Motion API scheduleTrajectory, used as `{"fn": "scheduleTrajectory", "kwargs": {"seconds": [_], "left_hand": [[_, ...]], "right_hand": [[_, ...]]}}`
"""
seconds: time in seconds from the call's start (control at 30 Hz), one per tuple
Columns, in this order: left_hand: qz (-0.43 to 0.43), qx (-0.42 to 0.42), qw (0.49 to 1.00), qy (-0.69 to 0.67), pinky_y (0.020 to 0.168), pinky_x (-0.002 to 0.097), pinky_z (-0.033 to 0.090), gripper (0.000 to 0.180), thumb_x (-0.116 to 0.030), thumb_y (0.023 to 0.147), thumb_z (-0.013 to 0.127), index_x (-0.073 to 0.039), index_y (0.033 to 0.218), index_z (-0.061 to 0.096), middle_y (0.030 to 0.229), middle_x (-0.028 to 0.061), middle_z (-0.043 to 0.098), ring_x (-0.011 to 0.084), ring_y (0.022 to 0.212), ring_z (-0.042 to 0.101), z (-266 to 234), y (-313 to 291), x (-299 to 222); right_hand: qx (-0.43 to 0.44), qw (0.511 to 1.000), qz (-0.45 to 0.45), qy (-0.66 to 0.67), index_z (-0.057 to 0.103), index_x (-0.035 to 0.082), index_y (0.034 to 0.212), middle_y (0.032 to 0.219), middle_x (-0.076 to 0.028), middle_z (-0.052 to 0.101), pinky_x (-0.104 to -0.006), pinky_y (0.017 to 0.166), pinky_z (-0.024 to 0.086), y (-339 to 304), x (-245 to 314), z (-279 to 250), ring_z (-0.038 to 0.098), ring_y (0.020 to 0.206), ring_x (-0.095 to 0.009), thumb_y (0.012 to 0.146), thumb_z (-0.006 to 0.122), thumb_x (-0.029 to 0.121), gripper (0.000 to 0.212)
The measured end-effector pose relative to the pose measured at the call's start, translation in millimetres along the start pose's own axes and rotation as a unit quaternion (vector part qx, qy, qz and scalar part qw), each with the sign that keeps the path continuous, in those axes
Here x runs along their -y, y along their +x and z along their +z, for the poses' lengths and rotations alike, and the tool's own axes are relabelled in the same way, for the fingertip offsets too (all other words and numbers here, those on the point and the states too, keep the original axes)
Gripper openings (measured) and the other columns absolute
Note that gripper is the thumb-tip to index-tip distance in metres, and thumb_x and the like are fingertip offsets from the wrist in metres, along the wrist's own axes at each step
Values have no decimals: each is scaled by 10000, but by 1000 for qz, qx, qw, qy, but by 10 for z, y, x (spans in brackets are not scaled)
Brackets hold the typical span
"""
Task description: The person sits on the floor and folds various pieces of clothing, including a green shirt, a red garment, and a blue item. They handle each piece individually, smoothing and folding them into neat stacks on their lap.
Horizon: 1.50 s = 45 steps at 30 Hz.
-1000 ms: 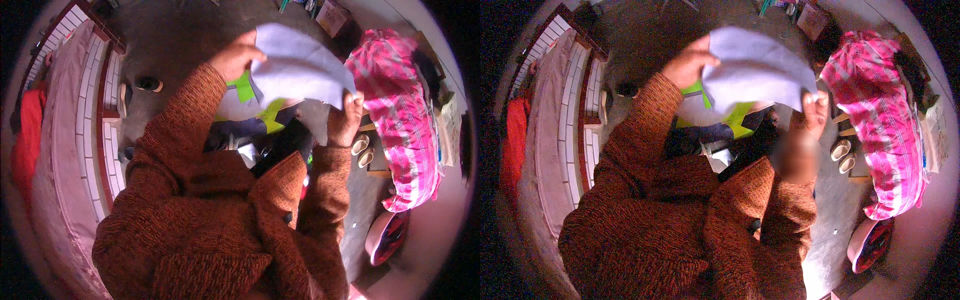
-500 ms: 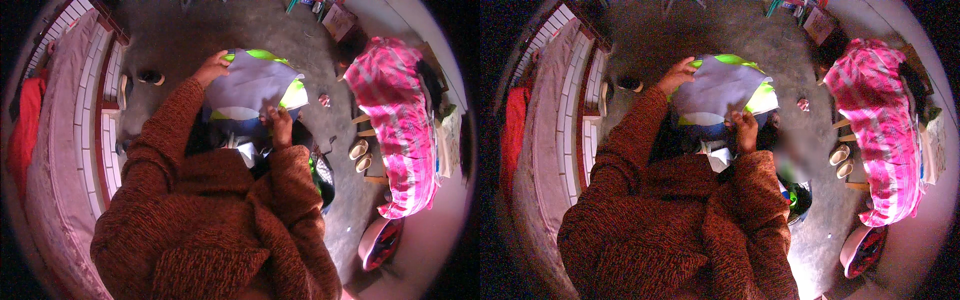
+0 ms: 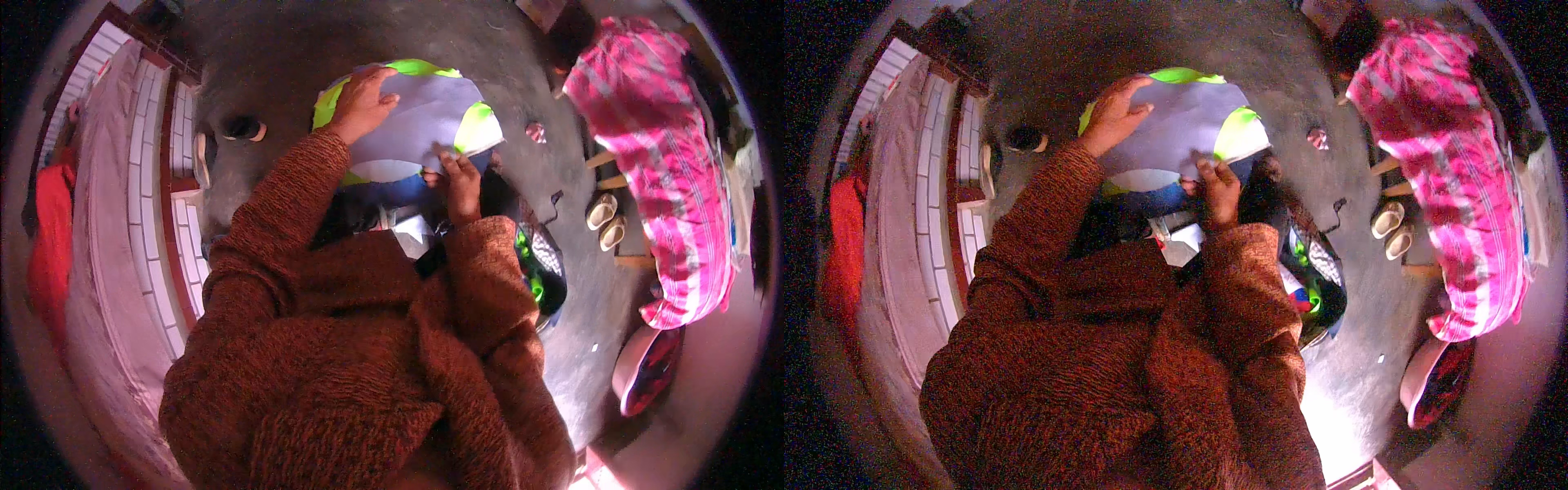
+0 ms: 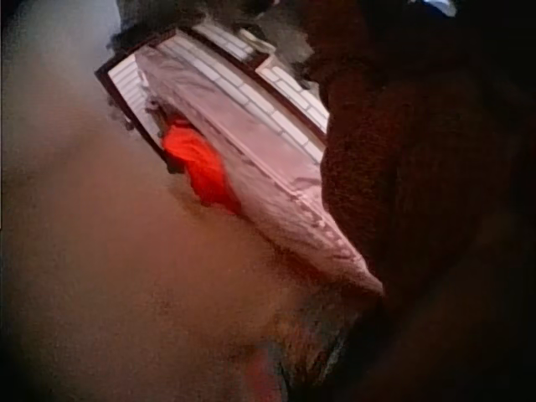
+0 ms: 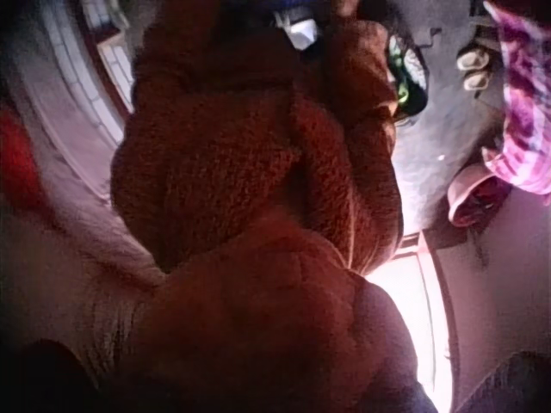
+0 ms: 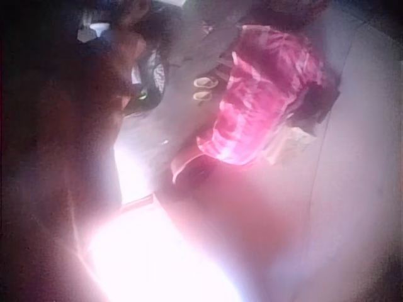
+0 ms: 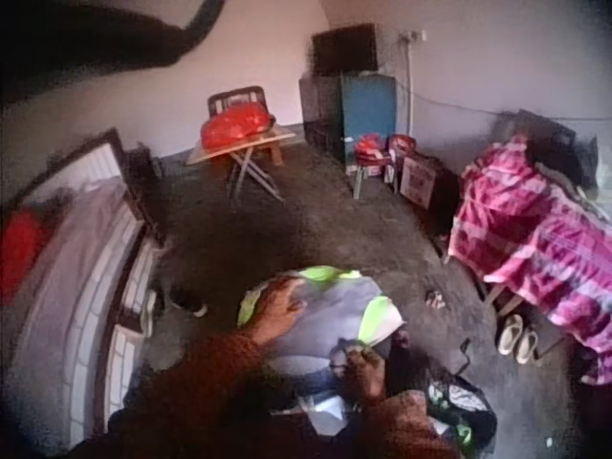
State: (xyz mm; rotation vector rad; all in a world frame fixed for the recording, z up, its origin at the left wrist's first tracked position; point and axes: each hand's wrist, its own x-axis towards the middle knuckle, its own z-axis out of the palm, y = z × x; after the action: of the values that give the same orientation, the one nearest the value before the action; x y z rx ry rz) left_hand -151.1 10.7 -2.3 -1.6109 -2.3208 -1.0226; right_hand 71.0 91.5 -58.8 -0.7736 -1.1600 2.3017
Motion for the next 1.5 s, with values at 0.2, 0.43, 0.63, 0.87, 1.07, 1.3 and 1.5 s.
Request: {"fn": "scheduleTrajectory", "kwargs": {"seconds": [0.2, 0.43, 0.63, 0.87, 1.07, 1.3, 1.5], "left_hand": [[51, 97, 987, 118, 975, 510, 309, 478, -439, 789, 555, -179, 1188, 510, 1255, 72, 485, 281, 1194, 417, 515, -134, -168], [64, 49, 967, 242, 939, 596, 258, 518, -479, 832, 483, -254, 1293, 413, 1345, 52, 410, 284, 1258, 347, 583, -280, -274], [68, 65, 967, 238, 947, 584, 251, 504, -466, 850, 459, -242, 1299, 408, 1354, 42, 402, 256, 1271, 338, 598, -256, -277], [51, 98, 972, 208, 974, 565, 228, 516, -442, 850, 469, -245, 1320, 385, 1367, 44, 382, 250, 1277, 325, 571, -221, -315], [46, 101, 975, 190, 985, 579, 217, 522, -432, 858, 467, -237, 1331, 365, 1375, 58, 364, 269, 1294, 296, 650, -259, -203], [52, 106, 966, 231, 999, 575, 216, 511, -431, 867, 444, -216, 1325, 373, 1357, 81, 386, 293, 1279, 320, 552, -234, -337], [58, 110, 967, 224, 1001, 547, 228, 501, -435, 870, 436, -214, 1317, 391, 1346, 92, 402, 291, 1272, 331, 577, -186, -379]], "right_hand": [[56, 993, -83, 59, 557, 12, 1076, 935, -82, 606, -283, 696, 497, -241, 6, -36, 591, 773, -167, 824, 630, 122, 285], [-163, 975, -126, -81, 584, 36, 961, 887, -95, 638, -302, 724, 472, -1060, 817, -1233, 599, 790, -180, 836, 574, 157, 174], [-394, 910, -113, -58, 587, 14, 923, 788, -76, 621, -263, 614, 457, -1865, 481, -2686, 577, 686, -163, 813, 614, 171, 193], [-84, 556, 129, -817, 584, 125, 1019, 950, -63, 619, -359, 697, 495, -1795, -960, -3665, 608, 824, -263, 835, 548, 333, 280], [-156, 801, -49, -576, 503, 178, 1166, 1140, -51, 556, -459, 765, 459, -1759, -2489, -4835, 553, 996, -305, 863, 500, 318, 334], [50, 529, 125, -838, 520, 222, 1205, 1275, -22, 494, -349, 945, 379, -1064, -2351, -4346, 449, 1183, -195, 868, 461, 362, 370], [-258, 720, 219, -606, 545, 182, 977, 858, -9, 507, -324, 657, 430, -1106, -1767, -3922, 478, 753, -181, 858, 517, 339, 198]]}}
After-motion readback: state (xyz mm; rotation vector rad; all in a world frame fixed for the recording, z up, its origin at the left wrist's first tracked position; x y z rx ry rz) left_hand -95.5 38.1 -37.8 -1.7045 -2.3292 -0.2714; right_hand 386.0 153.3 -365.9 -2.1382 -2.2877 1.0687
